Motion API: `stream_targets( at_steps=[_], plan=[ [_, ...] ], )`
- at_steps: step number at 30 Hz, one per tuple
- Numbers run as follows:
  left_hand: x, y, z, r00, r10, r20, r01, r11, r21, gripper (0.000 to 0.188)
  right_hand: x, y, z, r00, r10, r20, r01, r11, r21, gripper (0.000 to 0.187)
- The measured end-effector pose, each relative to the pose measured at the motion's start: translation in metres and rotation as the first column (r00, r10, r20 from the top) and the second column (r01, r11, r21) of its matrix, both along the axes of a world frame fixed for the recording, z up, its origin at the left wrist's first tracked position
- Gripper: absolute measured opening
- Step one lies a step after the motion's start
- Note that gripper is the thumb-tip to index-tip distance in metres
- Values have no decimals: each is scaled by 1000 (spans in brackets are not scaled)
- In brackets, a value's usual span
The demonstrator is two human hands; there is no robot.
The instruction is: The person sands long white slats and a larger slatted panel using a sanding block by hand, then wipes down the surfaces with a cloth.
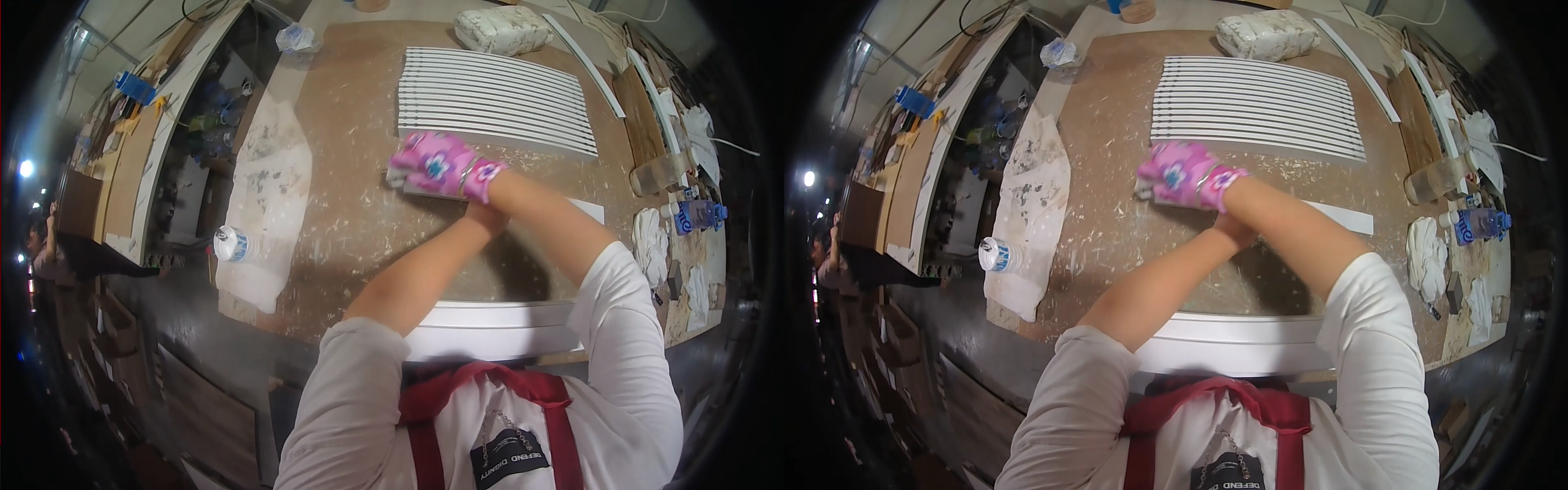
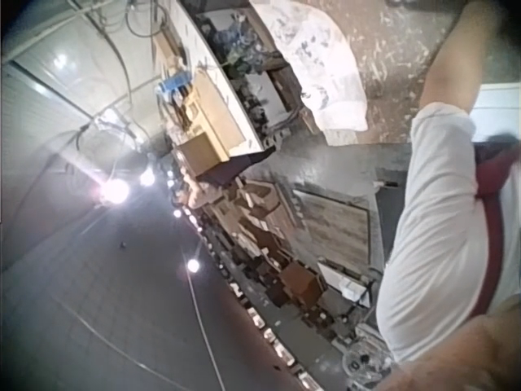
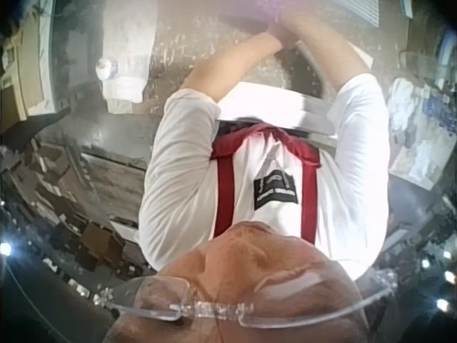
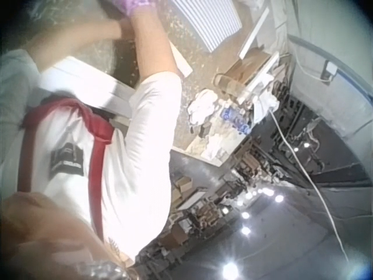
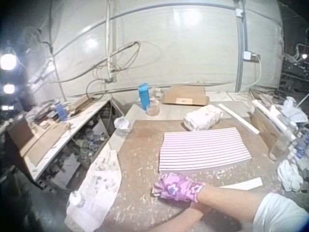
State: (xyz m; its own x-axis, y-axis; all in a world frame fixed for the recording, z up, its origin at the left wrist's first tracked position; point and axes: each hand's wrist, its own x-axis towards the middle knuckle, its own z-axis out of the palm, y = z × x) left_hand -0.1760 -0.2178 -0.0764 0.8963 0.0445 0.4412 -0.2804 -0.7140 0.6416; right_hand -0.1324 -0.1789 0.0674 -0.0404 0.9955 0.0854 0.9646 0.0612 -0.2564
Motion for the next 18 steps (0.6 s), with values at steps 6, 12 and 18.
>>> stream_targets(
  at_steps=[6, 12, 18],
  plan=[
    [5, 2, 25, 943, -292, -160, 193, 871, -452, 36, 5, 27, 0, 951, -268, 157, 302, 913, -273, 19],
    [-4, 6, 61, 980, 78, -181, 30, 847, 530, 40, 51, -84, 30, 956, -294, 1, 293, 955, -44, 37],
    [-1, 7, 68, 948, -7, -317, 126, 925, 358, 43, 92, -365, -18, 191, -622, -760, 886, 443, -139, 44]
  ],
)
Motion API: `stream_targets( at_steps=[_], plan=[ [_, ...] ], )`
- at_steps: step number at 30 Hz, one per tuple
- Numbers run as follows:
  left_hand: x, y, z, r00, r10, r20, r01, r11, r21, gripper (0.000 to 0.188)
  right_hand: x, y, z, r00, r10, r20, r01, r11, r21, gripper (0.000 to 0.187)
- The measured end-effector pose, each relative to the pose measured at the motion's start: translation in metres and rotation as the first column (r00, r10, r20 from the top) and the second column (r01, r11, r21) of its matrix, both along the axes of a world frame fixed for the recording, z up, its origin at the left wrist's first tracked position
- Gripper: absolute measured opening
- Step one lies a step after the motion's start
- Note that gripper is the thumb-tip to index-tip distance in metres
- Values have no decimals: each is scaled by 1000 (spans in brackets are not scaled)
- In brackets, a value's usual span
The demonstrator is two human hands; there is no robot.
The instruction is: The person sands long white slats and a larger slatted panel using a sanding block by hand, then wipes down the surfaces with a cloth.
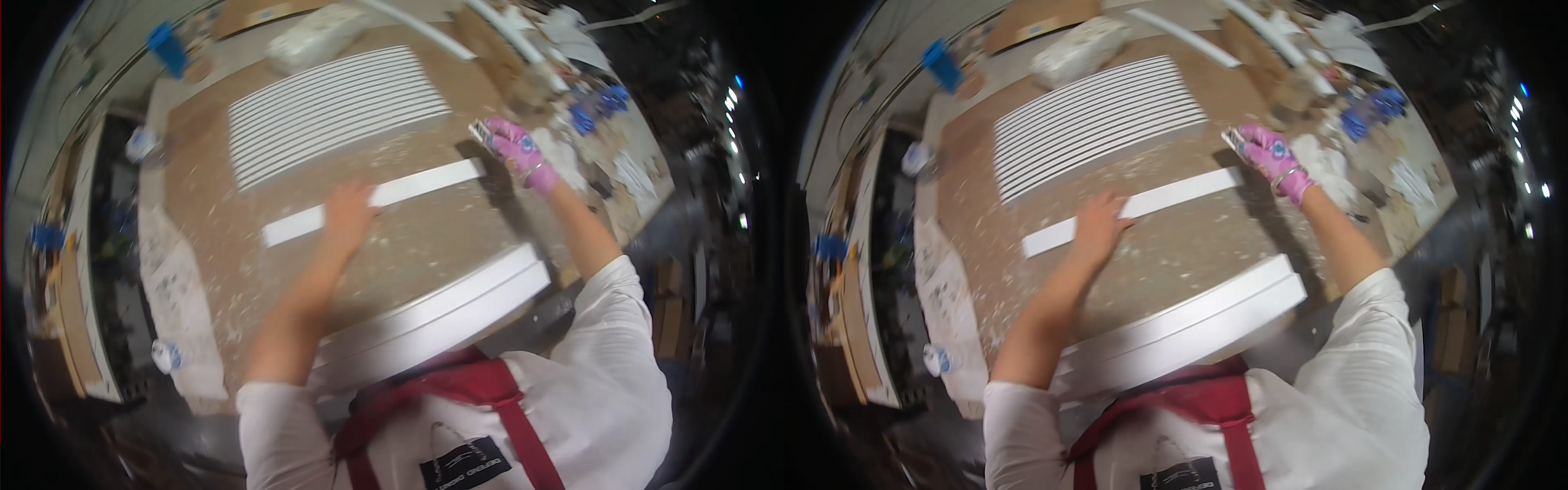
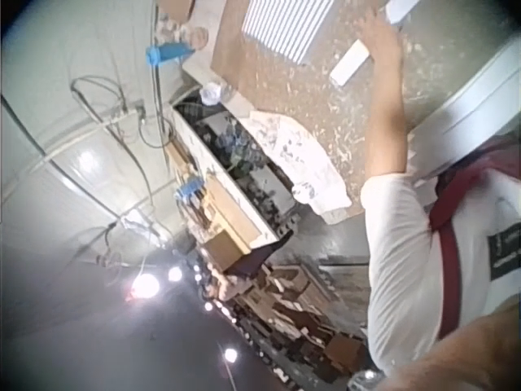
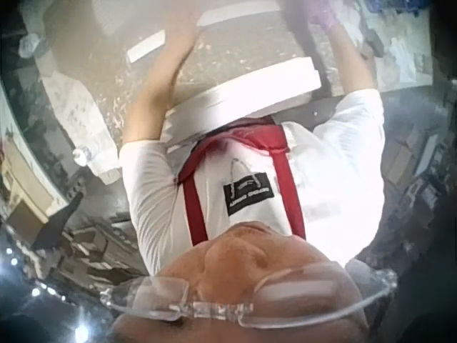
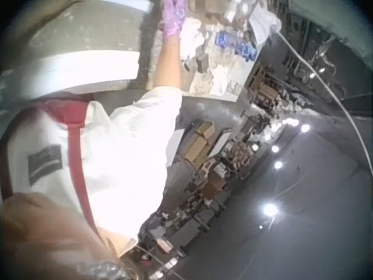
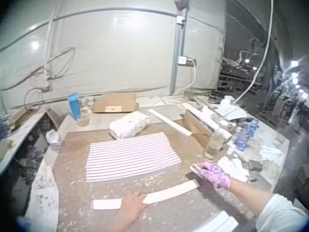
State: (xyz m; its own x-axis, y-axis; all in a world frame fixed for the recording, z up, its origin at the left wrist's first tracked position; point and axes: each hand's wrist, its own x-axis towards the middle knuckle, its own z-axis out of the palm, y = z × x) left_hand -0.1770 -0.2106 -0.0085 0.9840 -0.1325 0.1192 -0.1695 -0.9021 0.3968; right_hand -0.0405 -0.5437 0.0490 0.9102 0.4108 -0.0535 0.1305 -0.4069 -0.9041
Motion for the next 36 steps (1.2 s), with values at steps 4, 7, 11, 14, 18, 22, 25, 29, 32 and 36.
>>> stream_targets(
  at_steps=[4, 7, 11, 14, 18, 22, 25, 29, 32, 36],
  plan=[
    [0, 1, 5, 998, -41, 50, 39, 999, 34, 43, -21, -50, -53, 986, -154, 62, 157, 986, -60, 43],
    [-1, -6, 13, 998, -56, 38, 55, 998, 40, 43, -35, -25, -50, 956, -97, 277, 190, 923, -335, 43],
    [-2, -5, 19, 996, -70, 58, 70, 997, 12, 43, -73, -34, -26, 990, -62, 125, 109, 903, -416, 42],
    [-6, -4, 12, 991, -95, 89, 82, 986, 148, 42, -92, -68, -23, 1000, 17, 26, -6, 931, -365, 41],
    [-17, -14, 54, 989, -143, -47, 143, 990, 9, 41, -110, -82, 10, 979, -191, -74, 199, 972, 127, 40],
    [-82, -24, 121, 984, -161, -75, 150, 981, -126, 41, -141, -91, 4, 927, -320, -193, 361, 902, 236, 42],
    [-128, -25, 133, 971, -189, -147, 164, 972, -166, 45, -147, -94, -30, 922, -362, -140, 388, 854, 347, 41],
    [-157, -33, 126, 917, -301, -261, 246, 943, -225, 53, -150, -68, -22, 894, -350, -279, 442, 789, 426, 39],
    [-143, -27, 132, 844, -451, -291, 406, 891, -203, 53, -150, -63, -11, 858, -402, -320, 509, 748, 426, 42],
    [-48, -21, 131, 905, -195, -378, 179, 981, -77, 64, -141, -69, -14, 815, -470, -339, 576, 722, 383, 42]
  ],
)
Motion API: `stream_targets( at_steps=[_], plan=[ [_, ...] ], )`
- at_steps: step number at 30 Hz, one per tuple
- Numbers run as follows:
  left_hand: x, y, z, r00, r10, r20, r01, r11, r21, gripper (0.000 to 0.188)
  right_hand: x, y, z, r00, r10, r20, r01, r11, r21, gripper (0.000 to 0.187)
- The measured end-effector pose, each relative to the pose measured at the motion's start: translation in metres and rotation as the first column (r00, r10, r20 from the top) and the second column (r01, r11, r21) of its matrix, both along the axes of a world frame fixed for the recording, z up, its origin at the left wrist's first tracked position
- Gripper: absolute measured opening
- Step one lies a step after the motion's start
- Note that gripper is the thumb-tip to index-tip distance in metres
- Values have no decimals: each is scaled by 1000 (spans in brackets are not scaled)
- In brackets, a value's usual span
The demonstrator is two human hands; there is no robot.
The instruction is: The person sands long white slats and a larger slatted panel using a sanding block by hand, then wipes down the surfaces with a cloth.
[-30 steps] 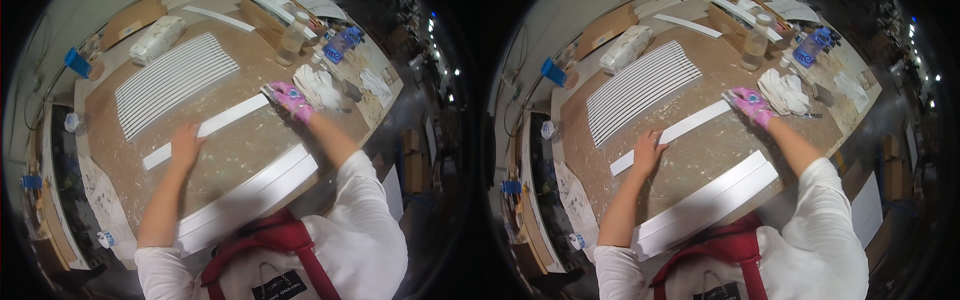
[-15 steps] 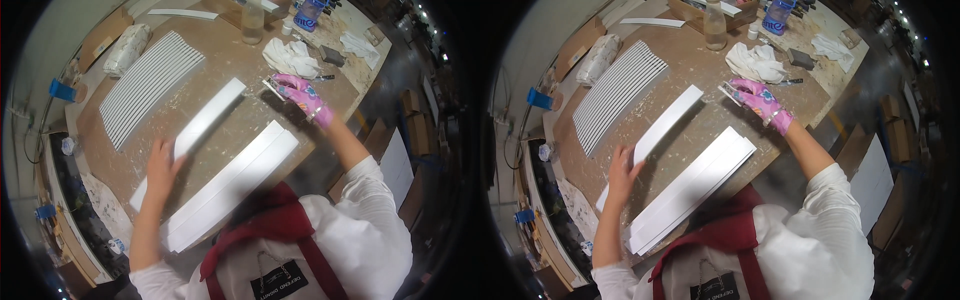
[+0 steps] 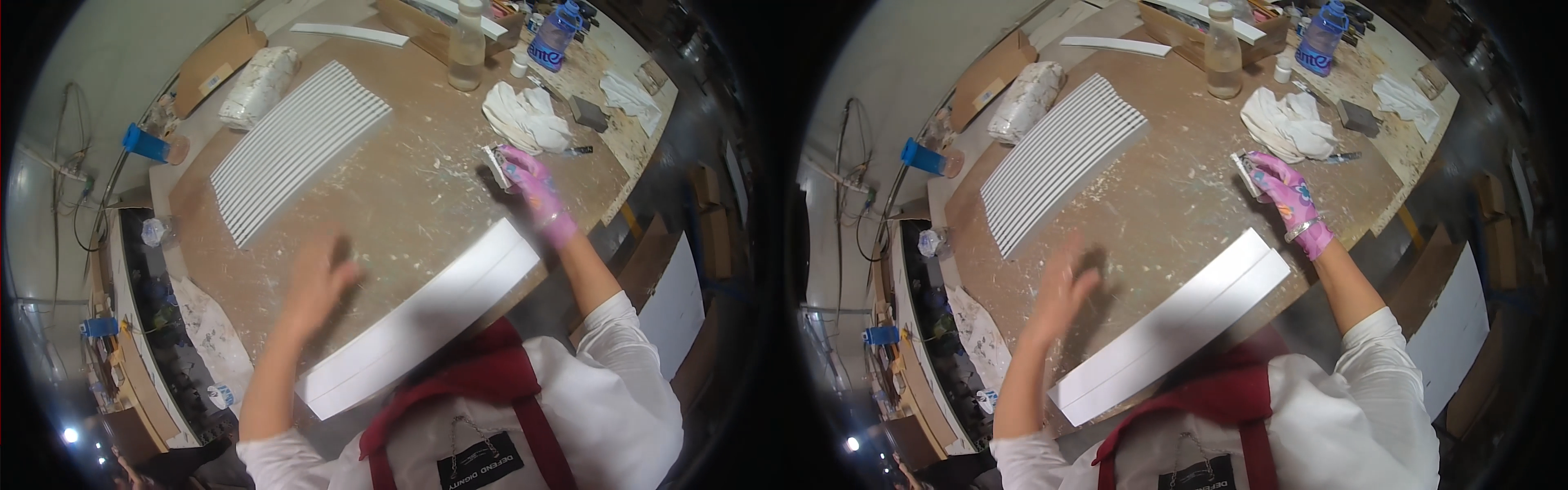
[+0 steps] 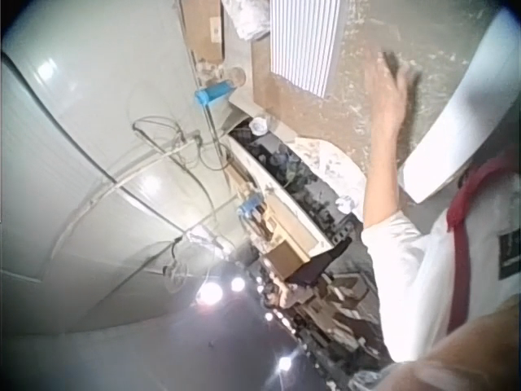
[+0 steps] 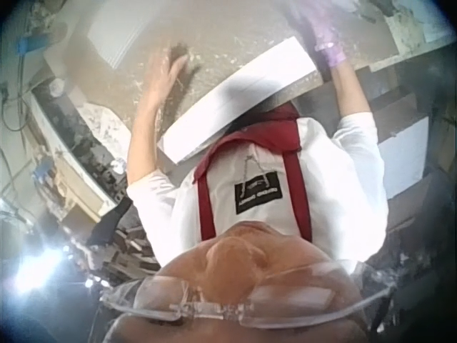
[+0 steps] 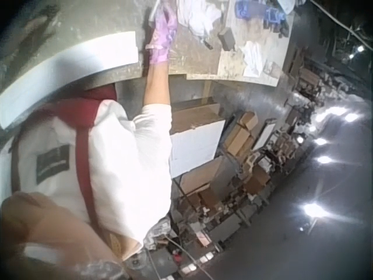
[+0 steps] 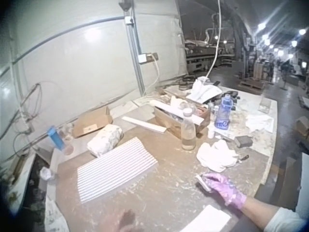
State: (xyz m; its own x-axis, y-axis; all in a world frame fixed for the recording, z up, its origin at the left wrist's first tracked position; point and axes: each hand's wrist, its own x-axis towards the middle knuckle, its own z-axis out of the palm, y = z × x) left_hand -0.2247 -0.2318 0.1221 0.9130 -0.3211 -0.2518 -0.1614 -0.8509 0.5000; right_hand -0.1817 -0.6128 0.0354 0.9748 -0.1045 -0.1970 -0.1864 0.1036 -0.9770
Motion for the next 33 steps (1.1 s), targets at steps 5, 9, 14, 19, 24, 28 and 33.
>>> stream_targets(
  at_steps=[5, 9, 14, 19, 24, 28, 33],
  plan=[
    [84, 43, -98, 867, 153, 474, -334, 885, 325, 74, 28, 35, 27, 994, 78, 80, -72, 994, -80, 43],
    [65, 25, -108, 858, -49, 511, -151, 927, 343, 69, 46, 12, 11, 990, 114, 85, -105, 989, -107, 45],
    [82, 29, -105, 793, 26, 609, -111, 989, 102, 51, 116, 26, -26, 945, 276, 175, -211, 924, -319, 42],
    [88, 26, -103, 841, 11, 541, -110, 982, 151, 43, 168, 60, -32, 941, 291, 172, -258, 947, -192, 37],
    [93, 42, -94, 776, 84, 626, -186, 978, 99, 39, 163, 66, -25, 976, 210, 59, -200, 970, -137, 31],
    [99, 41, -80, 876, -21, 483, -105, 967, 233, 36, 150, 62, -28, 982, 188, -6, -187, 976, -110, 30],
    [81, 53, -118, 784, -119, 610, -48, 967, 250, 45, 145, 66, -30, 972, 233, -23, -234, 965, -118, 30]
  ],
)
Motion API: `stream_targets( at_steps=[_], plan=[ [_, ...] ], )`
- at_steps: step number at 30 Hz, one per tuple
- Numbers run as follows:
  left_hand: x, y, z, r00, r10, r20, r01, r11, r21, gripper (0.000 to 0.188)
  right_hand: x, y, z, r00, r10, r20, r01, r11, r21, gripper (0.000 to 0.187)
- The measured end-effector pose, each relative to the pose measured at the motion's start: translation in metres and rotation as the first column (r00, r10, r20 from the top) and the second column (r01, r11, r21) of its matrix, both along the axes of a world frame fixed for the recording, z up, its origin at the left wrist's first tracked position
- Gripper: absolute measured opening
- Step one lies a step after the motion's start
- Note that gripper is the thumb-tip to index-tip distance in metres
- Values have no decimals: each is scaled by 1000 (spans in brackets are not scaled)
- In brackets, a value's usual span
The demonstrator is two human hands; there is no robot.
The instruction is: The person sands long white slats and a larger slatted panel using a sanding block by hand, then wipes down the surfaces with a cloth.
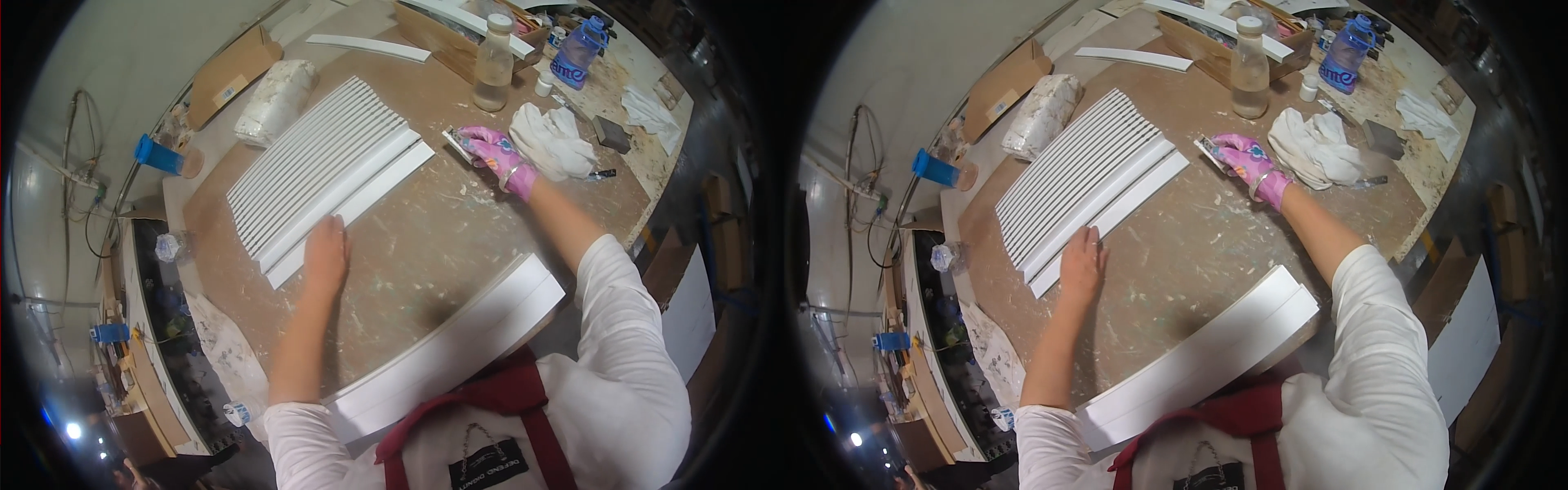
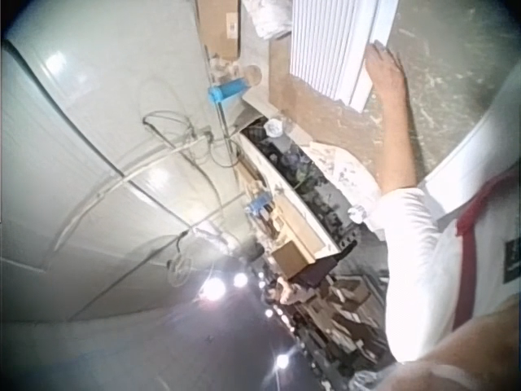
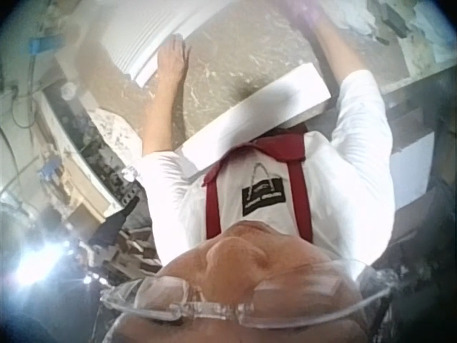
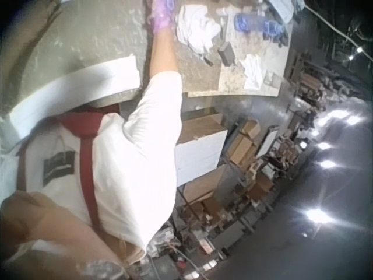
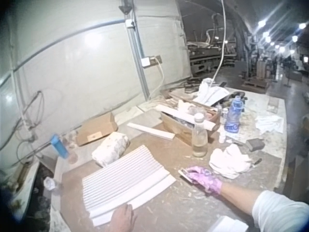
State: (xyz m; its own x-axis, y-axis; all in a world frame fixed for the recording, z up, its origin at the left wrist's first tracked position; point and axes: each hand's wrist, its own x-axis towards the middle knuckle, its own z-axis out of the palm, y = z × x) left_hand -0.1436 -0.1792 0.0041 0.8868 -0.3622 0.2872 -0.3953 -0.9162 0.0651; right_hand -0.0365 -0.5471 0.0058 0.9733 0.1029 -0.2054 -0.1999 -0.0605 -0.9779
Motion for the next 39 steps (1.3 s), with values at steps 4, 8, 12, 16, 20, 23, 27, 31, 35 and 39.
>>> stream_targets(
  at_steps=[4, 8, 12, 16, 20, 23, 27, 31, 35, 39],
  plan=[
    [-18, -15, -7, 989, 141, -49, -140, 990, 20, 61, -4, 2, 4, 1000, 2, 29, -1, 1000, -7, 30],
    [-3, 11, -4, 961, 275, -8, -273, 957, 99, 57, -5, 7, 5, 998, 30, 48, -30, 1000, 7, 30],
    [-2, 15, 14, 992, 126, 2, -125, 979, 164, 50, -6, 3, 1, 999, 18, 36, -17, 1000, -20, 30],
    [4, 3, -1, 1000, 5, -30, -2, 997, 78, 48, 23, 6, -20, 992, 71, 101, -58, 990, -130, 33],
    [17, -6, -15, 988, 149, -40, -150, 988, -21, 46, 47, 30, -15, 956, 197, 219, -60, 858, -511, 37],
    [23, -13, -11, 983, 171, -63, -174, 984, -38, 42, 43, 40, -3, 918, 253, 305, 4, 763, -646, 34],
    [19, -7, -3, 990, 126, -69, -130, 990, -54, 40, 23, 37, 20, 929, 355, 103, -160, 636, -755, 31],
    [16, -11, 9, 985, 115, -126, -128, 986, -104, 40, -2, -2, 55, 863, 491, -122, -425, 572, -701, 31],
    [-3, -18, 6, 984, 122, -132, -137, 984, -116, 38, -7, -5, 58, 946, 323, 33, -241, 767, -594, 31],
    [-20, -30, 7, 981, 113, -158, -132, 985, -113, 38, 17, -10, -3, 912, 261, 316, -5, 778, -629, 35]
  ],
)
